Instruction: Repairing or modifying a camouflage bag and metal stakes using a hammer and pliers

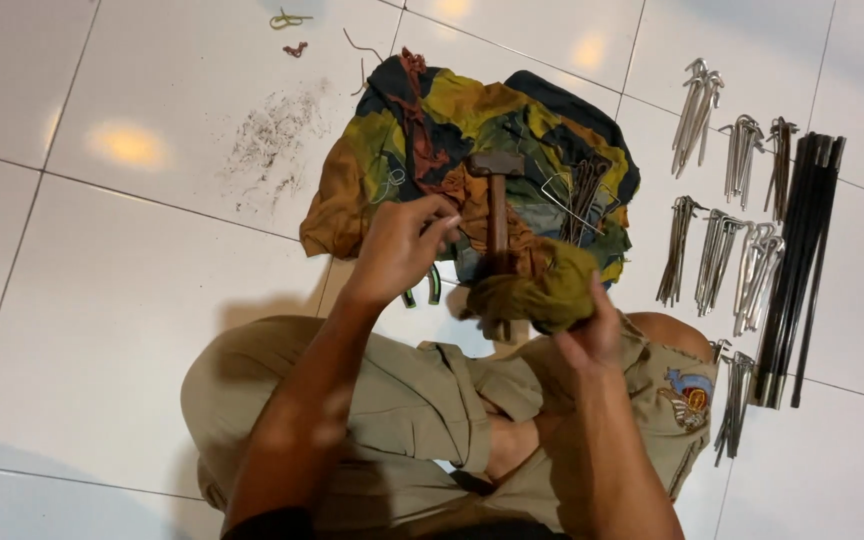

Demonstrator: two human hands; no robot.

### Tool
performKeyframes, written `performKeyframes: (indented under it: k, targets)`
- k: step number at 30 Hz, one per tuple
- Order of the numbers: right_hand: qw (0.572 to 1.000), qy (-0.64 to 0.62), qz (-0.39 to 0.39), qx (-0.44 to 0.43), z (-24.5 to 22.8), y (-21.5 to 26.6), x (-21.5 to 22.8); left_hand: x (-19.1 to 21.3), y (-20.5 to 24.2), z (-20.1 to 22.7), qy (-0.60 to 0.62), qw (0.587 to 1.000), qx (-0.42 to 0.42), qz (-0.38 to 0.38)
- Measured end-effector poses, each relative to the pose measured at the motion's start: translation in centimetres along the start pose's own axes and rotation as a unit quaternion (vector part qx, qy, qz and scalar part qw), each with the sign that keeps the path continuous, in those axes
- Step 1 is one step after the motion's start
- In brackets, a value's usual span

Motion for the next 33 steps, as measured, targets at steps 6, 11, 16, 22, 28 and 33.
performKeyframes:
  k: [6, 11, 16, 22, 28, 33]
  targets:
    - [0.973, -0.067, -0.135, 0.173, -6.3, 3.0, -3.8, 1.4, 0.3, 2.2, 0.154, 0.988, -0.032, -0.001]
    - [0.922, 0.219, -0.187, 0.257, -3.4, 5.7, -14.6, -0.3, 0.0, 3.1, 0.168, 0.982, -0.081, 0.007]
    - [0.718, 0.607, -0.193, 0.280, -0.9, 7.4, -19.6, 0.6, 0.6, 3.6, 0.139, 0.982, -0.108, 0.066]
    - [0.708, 0.610, -0.189, 0.304, -0.8, 4.2, -11.9, 3.6, 0.7, 3.3, 0.181, 0.971, -0.117, 0.105]
    - [0.776, 0.524, -0.226, 0.268, -2.1, 5.5, -13.3, 3.2, 0.8, 4.2, 0.194, 0.963, -0.149, 0.116]
    - [0.964, 0.156, -0.092, 0.194, -4.5, 5.1, -9.3, 8.4, 0.4, 3.2, 0.230, 0.937, -0.160, 0.206]
Point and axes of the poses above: each hand's wrist, its own y-axis away from the middle knuckle, its own x-axis out of the back of the hand, z = x × y, the point moved 4 cm from there along -y, towards the middle knuckle, and after that the axes turned 5 degrees about -y, right-handed, at the moved point
